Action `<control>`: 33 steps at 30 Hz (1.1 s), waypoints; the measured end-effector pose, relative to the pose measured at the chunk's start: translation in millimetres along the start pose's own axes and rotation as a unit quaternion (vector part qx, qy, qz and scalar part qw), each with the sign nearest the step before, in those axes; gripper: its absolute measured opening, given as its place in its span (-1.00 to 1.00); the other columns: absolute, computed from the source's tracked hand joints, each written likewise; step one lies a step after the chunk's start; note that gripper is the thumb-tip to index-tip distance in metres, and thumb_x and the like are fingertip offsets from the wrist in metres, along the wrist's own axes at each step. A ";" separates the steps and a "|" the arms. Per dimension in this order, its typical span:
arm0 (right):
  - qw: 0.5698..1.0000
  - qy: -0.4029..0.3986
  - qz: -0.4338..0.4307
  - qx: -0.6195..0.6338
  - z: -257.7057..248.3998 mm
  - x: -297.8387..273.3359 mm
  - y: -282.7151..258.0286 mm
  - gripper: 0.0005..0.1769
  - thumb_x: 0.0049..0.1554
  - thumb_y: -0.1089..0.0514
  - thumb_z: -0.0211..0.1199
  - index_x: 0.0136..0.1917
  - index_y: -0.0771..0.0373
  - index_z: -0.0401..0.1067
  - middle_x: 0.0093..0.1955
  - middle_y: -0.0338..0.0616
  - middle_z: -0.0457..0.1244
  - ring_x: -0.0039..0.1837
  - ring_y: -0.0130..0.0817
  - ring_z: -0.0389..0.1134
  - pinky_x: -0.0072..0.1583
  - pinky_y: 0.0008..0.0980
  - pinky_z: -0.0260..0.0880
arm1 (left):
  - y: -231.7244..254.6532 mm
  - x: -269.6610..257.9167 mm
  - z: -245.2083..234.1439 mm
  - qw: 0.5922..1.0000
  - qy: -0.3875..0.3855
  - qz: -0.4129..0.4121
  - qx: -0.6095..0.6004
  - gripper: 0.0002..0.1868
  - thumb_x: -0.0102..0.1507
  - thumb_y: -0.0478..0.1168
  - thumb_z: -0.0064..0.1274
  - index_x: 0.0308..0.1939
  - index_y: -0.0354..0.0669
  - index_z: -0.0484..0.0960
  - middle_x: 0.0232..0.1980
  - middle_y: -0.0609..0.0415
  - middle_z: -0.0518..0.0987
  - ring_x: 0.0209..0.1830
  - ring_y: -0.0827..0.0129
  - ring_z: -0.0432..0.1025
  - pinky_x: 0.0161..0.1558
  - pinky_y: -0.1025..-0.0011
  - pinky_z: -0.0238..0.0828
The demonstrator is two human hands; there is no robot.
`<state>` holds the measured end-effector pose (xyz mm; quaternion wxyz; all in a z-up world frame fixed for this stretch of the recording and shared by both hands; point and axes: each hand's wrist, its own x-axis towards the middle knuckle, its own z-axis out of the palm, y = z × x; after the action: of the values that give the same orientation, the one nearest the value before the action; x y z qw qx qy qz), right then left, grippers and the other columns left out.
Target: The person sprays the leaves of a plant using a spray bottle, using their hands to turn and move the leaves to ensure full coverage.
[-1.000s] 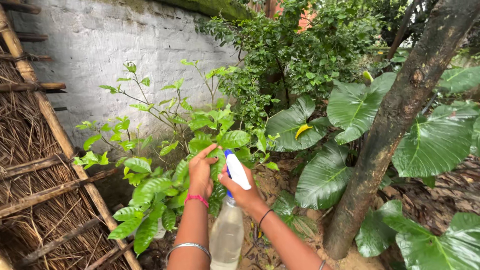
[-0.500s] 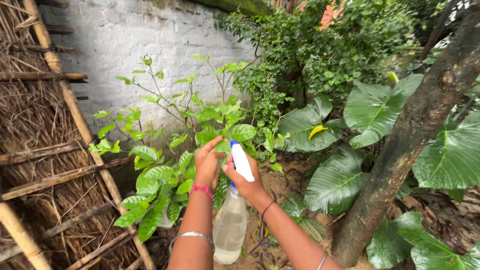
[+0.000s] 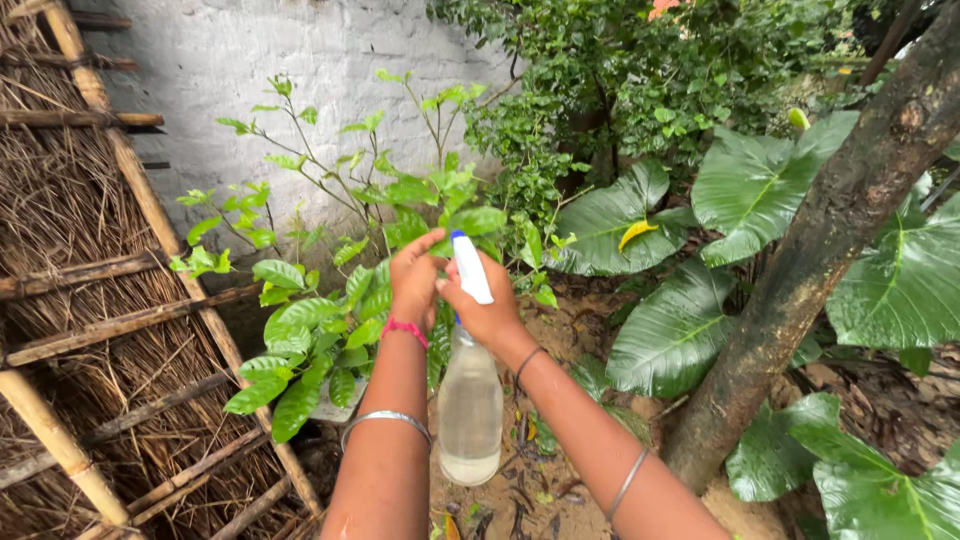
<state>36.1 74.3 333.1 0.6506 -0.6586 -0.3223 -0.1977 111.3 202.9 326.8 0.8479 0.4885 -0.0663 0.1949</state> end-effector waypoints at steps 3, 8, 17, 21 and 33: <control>0.999 -0.035 0.019 0.030 -2.3 6.6 -7.6 -0.73 -0.03 0.25 0.39 -0.05 0.23 0.41 -0.16 -0.35 0.30 -0.11 -0.59 0.31 -0.04 -0.50 0.35 | 5.4 -0.1 -1.8 1.000 0.013 0.022 0.008 -0.36 0.12 -0.61 -0.17 0.26 -0.24 0.62 -0.16 -0.11 0.60 -0.43 0.40 0.41 -0.43 0.44 0.36; 1.000 0.004 -0.030 -0.007 0.6 9.3 -6.6 -0.77 0.02 0.25 0.37 -0.06 0.26 0.39 -0.21 -0.29 0.27 -0.16 -0.53 0.29 -0.09 -0.47 0.33 | 23.6 -15.5 1.5 0.998 0.045 0.030 -0.022 -0.29 0.06 -0.63 -0.14 0.27 -0.11 0.56 -0.17 0.10 0.64 -0.41 0.51 0.51 -0.42 0.53 0.45; 0.999 -0.005 -0.032 0.018 10.8 25.1 -14.5 -0.73 0.02 0.22 0.38 -0.02 0.27 0.41 -0.17 -0.31 0.31 -0.12 -0.54 0.34 -0.06 -0.46 0.39 | 43.1 -4.4 -0.1 0.999 0.022 0.004 -0.029 -0.37 0.13 -0.60 -0.16 0.25 -0.14 0.58 -0.21 -0.02 0.58 -0.47 0.42 0.45 -0.46 0.50 0.48; 0.994 0.059 -0.073 -0.051 18.5 35.8 -8.2 -0.76 0.05 0.19 0.39 -0.08 0.28 0.38 -0.22 -0.27 0.29 -0.18 -0.52 0.30 -0.12 -0.42 0.36 | 49.7 1.6 3.5 1.000 0.014 0.000 0.025 -0.40 0.12 -0.56 -0.16 0.18 -0.10 0.65 -0.19 0.03 0.59 -0.49 0.46 0.37 -0.51 0.51 0.30; 0.998 -0.012 -0.060 -0.009 17.5 29.1 -7.2 -0.73 0.05 0.16 0.38 -0.02 0.27 0.42 -0.17 -0.28 0.32 -0.12 -0.55 0.33 -0.06 -0.45 0.36 | 43.7 20.4 -3.2 0.999 -0.012 -0.012 0.032 -0.45 0.13 -0.55 -0.20 0.13 -0.18 0.66 -0.23 -0.03 0.60 -0.45 0.43 0.42 -0.48 0.43 0.36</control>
<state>49.2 96.0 356.8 0.6279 -0.6462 -0.3672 -0.2308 112.5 230.6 366.4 0.8331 0.5187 -0.0644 0.1810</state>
